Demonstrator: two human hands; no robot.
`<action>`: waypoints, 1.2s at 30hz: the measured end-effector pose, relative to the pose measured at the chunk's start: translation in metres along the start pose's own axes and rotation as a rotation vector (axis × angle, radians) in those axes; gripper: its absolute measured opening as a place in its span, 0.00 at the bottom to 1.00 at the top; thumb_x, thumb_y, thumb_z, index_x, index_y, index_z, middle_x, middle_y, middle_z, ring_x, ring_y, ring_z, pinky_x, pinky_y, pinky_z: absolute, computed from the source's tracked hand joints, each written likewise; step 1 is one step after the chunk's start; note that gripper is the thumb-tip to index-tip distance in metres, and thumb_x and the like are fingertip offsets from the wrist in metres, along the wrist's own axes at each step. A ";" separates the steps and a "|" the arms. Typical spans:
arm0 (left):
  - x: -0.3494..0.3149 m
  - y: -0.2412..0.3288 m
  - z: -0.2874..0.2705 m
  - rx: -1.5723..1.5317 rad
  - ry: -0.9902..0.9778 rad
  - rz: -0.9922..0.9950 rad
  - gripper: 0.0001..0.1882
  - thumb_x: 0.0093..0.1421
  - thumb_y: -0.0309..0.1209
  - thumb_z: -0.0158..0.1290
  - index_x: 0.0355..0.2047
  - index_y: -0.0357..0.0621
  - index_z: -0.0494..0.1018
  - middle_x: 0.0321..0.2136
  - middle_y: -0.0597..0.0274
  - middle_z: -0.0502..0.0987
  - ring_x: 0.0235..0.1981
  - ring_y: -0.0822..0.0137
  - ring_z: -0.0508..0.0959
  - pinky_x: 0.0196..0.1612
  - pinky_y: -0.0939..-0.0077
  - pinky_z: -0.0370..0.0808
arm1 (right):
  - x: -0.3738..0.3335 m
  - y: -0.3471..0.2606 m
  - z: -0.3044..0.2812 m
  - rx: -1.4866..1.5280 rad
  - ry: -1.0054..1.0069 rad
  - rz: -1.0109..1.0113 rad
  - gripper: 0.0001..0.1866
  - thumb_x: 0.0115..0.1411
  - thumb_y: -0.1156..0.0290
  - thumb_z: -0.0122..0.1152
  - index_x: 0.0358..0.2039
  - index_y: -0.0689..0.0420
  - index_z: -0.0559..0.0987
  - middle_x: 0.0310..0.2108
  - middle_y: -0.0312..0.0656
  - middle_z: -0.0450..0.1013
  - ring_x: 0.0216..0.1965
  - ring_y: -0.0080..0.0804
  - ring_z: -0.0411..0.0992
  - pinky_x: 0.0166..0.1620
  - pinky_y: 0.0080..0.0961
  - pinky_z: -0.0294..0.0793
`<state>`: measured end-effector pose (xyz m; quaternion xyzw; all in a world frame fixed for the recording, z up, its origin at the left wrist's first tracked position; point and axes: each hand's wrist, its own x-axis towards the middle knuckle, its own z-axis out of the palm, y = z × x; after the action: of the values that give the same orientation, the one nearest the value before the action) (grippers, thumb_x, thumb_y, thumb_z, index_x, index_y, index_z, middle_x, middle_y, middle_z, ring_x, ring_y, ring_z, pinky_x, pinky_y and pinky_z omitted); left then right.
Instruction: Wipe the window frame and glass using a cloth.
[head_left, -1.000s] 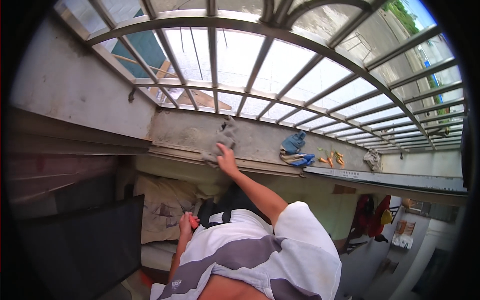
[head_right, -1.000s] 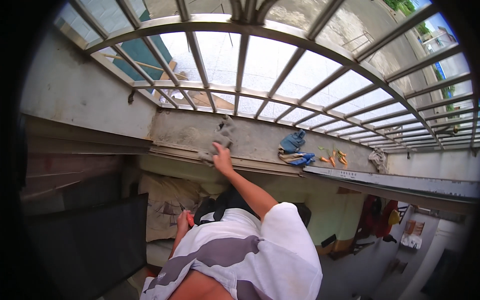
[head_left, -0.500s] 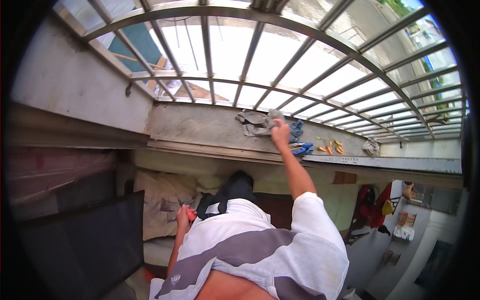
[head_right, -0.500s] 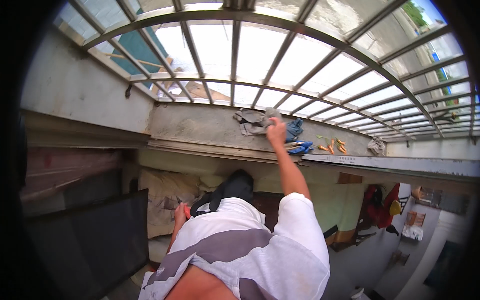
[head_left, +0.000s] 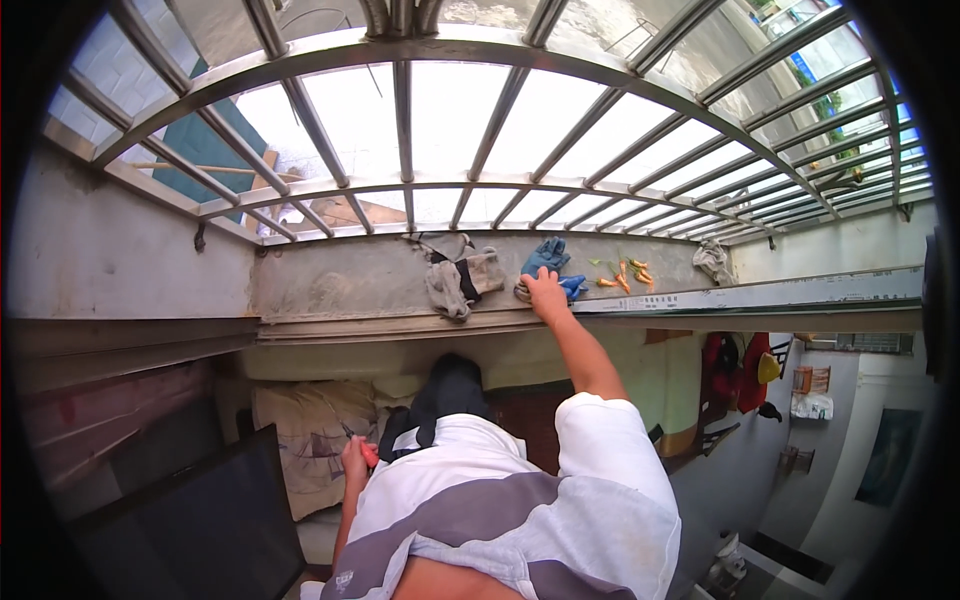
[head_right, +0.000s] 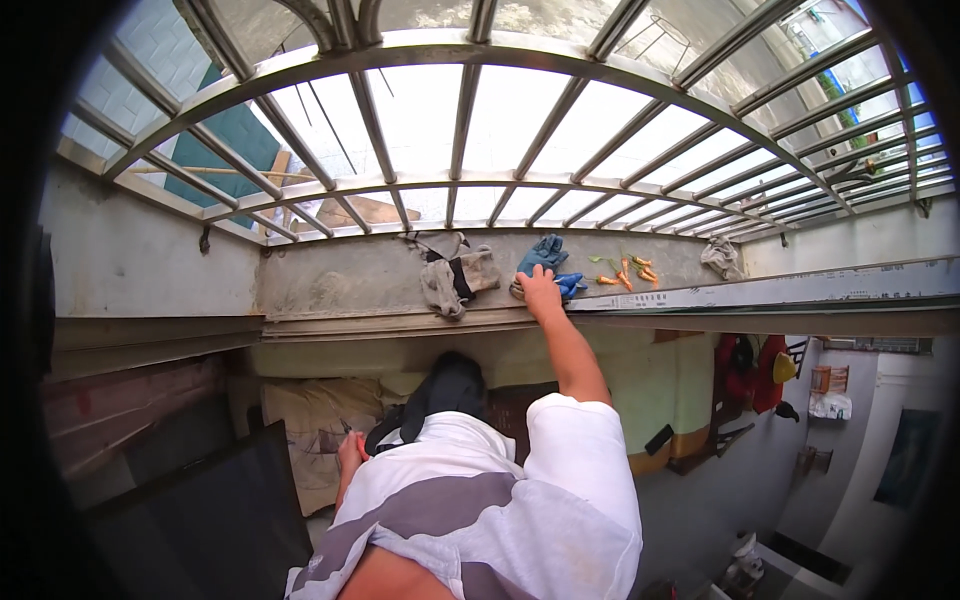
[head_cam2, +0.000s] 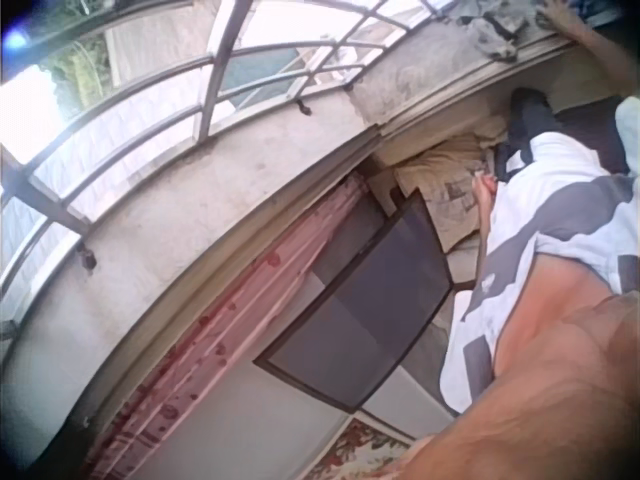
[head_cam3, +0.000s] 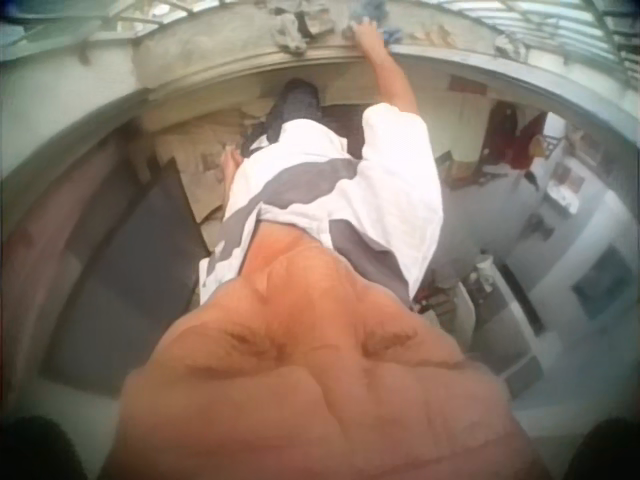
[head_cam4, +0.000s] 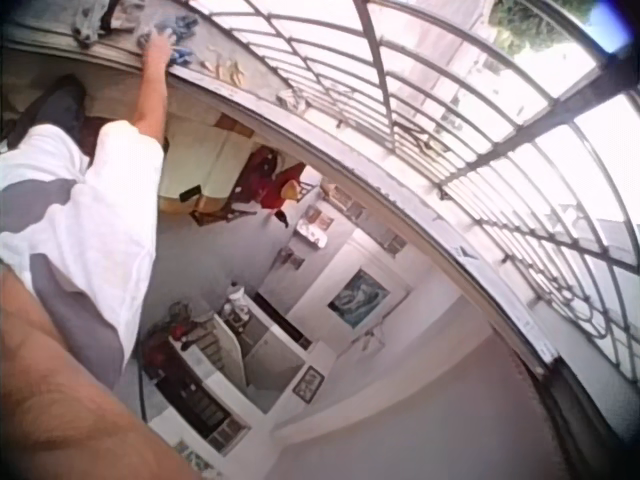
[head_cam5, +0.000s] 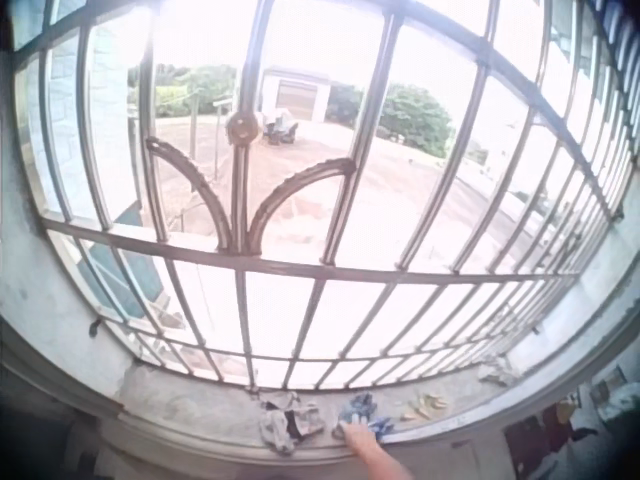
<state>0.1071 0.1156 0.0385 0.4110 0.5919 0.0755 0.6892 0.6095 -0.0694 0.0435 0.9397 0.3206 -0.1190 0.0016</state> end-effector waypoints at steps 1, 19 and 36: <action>-0.003 0.007 0.005 0.027 0.003 0.006 0.17 0.61 0.41 0.40 0.34 0.37 0.66 0.21 0.54 0.73 0.19 0.66 0.73 0.23 0.74 0.71 | 0.005 0.008 -0.001 0.011 -0.042 -0.077 0.17 0.47 0.76 0.51 0.38 0.44 0.70 0.44 0.44 0.59 0.41 0.47 0.61 0.38 0.36 0.70; 0.002 0.018 0.017 0.211 -0.036 0.016 0.17 0.61 0.41 0.40 0.34 0.37 0.67 0.21 0.53 0.74 0.20 0.67 0.73 0.24 0.77 0.71 | 0.033 -0.067 0.020 0.563 0.364 -0.130 0.25 0.44 0.65 0.57 0.44 0.57 0.65 0.42 0.50 0.61 0.42 0.50 0.60 0.45 0.43 0.60; 0.004 0.005 0.008 0.086 0.032 -0.090 0.16 0.60 0.40 0.41 0.35 0.37 0.67 0.21 0.52 0.74 0.18 0.66 0.73 0.23 0.76 0.72 | 0.025 0.008 0.014 0.167 0.160 0.540 0.14 0.40 0.72 0.58 0.31 0.49 0.72 0.33 0.49 0.65 0.39 0.47 0.65 0.41 0.37 0.66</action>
<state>0.1176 0.1174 0.0388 0.4119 0.6236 0.0254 0.6639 0.6301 -0.0621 0.0239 0.9943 0.0473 -0.0658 -0.0695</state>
